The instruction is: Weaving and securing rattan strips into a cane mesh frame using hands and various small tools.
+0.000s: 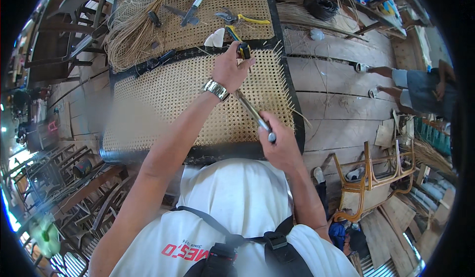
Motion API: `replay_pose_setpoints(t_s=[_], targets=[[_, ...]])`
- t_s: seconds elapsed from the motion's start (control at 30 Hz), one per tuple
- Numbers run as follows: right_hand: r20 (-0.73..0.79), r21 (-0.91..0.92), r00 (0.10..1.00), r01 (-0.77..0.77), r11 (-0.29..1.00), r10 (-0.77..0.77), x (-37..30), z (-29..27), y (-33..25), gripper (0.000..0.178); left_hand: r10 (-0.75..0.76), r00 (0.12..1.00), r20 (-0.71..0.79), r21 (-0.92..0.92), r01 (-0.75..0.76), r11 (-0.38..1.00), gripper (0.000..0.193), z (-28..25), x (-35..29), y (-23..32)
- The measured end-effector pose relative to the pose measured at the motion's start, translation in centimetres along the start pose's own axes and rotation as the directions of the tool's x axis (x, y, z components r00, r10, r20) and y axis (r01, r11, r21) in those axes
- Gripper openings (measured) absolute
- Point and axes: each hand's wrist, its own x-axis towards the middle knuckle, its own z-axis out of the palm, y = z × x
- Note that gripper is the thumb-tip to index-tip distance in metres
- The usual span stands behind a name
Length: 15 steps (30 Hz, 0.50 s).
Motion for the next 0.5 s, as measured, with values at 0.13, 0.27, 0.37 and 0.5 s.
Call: replay_pose_setpoints(t_s=[0.13,0.27,0.37,0.5], targets=[[-0.119,-0.018,0.993,0.012,1.000,-0.014,0.1,0.6,0.1,0.031,-0.017,0.999,-0.035,-0.024,0.016,1.000,0.036,-0.7,-0.7,0.8],[-0.021,-0.004,0.996,0.092,0.996,-0.092,-1.5,0.6,-0.5,0.033,0.087,0.981,-0.176,-0.247,-0.130,0.960,0.037,-0.4,-0.3,-0.7],[-0.008,0.014,0.996,0.094,0.995,-0.094,-1.2,0.6,0.0,0.032,0.010,0.988,-0.154,-0.180,-0.038,0.983,0.039,-0.1,0.8,-0.9],[-0.273,0.025,0.962,0.004,1.000,0.003,0.1,-0.3,1.3,0.032,-0.054,0.998,-0.015,0.066,0.055,0.996,0.045,0.2,2.6,-0.5]])
